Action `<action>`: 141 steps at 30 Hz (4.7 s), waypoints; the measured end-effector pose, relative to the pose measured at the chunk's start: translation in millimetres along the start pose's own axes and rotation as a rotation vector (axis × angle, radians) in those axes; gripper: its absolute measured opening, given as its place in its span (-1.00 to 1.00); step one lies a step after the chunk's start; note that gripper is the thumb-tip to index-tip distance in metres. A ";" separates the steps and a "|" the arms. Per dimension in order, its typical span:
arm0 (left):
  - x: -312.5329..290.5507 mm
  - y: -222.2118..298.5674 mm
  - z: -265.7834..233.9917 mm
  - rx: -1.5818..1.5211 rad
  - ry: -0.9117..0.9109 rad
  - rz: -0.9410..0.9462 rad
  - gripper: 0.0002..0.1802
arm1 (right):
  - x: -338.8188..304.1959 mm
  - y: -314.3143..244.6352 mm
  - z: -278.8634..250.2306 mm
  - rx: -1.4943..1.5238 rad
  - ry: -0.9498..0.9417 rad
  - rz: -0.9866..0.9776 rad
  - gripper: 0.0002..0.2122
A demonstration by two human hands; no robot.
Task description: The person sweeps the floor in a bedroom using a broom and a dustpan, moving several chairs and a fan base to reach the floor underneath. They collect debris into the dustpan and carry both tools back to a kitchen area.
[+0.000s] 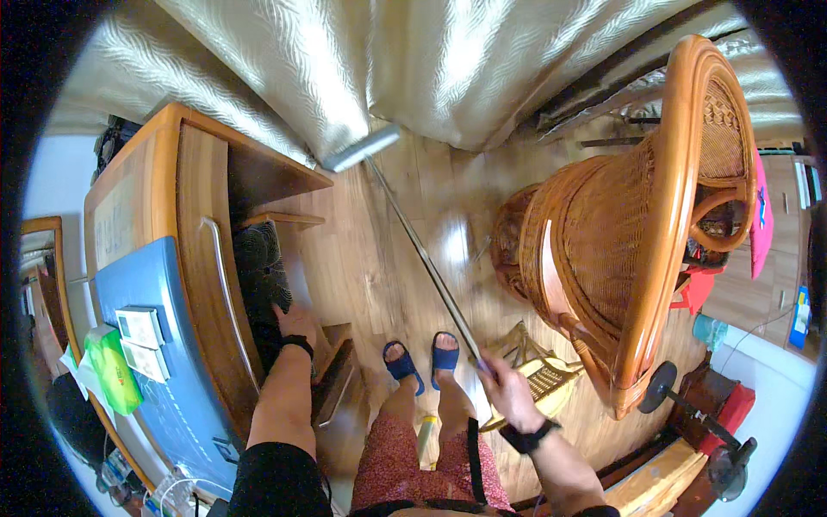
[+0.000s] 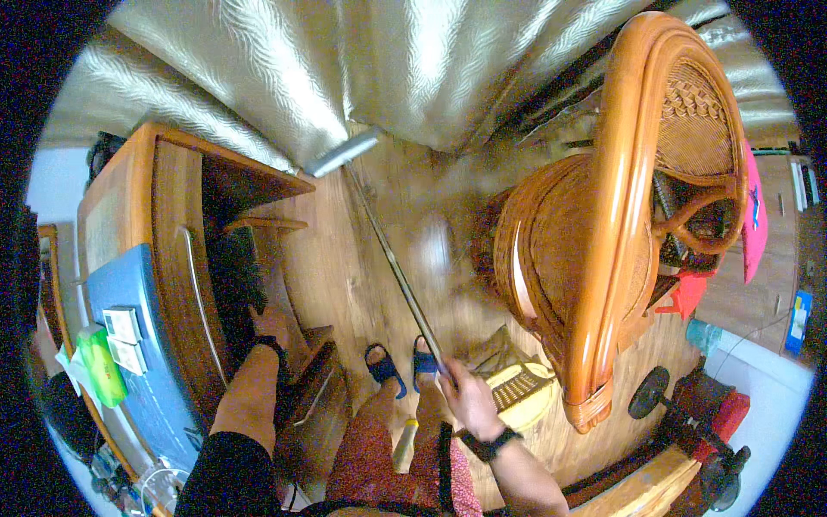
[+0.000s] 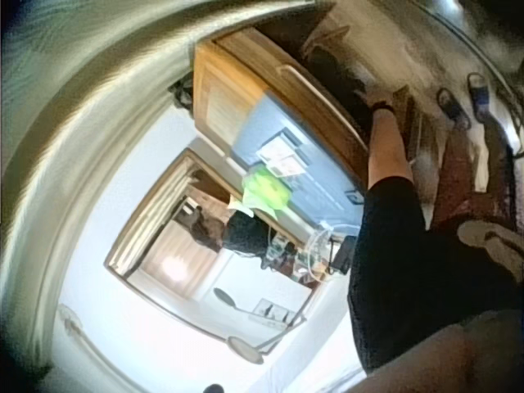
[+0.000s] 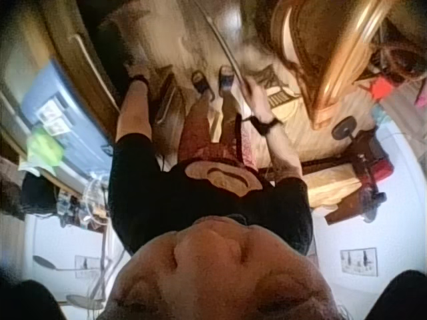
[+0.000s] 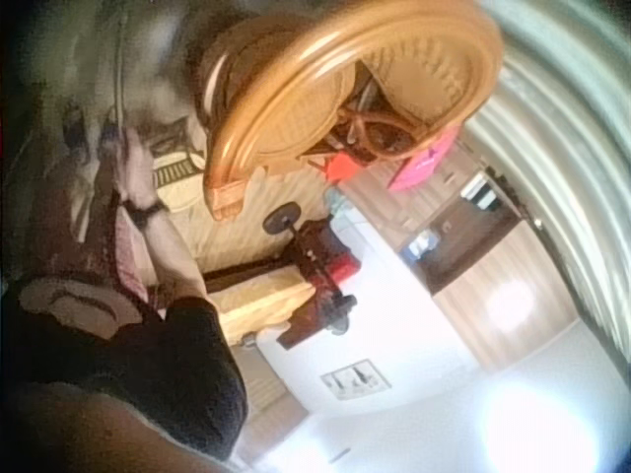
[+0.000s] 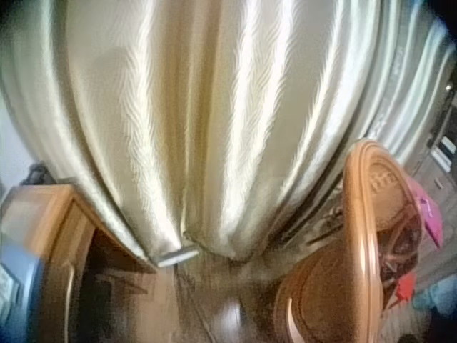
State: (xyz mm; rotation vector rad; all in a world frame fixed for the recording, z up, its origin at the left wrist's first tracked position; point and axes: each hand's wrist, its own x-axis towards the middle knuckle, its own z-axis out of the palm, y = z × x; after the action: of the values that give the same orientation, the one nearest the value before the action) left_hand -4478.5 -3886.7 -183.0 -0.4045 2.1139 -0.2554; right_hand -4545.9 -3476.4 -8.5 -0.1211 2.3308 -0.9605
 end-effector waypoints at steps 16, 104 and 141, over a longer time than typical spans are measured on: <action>-67.1 71.2 -47.3 -0.276 0.140 0.240 -0.62 | 60.0 11.2 13.0 -0.226 -0.004 0.197 -0.68; -334.9 72.1 -72.9 -1.785 0.511 0.363 -0.88 | -406.1 187.9 -42.9 -0.095 -0.229 0.355 -0.59; -29.6 -29.1 -41.9 -1.509 0.199 -0.089 -0.36 | -490.4 222.9 -75.3 0.245 0.293 1.158 -0.65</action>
State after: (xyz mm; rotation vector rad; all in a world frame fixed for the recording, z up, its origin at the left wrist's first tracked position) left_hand -4493.3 -3901.2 -127.8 -1.3389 2.1042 1.3846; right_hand -4159.7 -3119.5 130.8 1.3741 1.9514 -0.6259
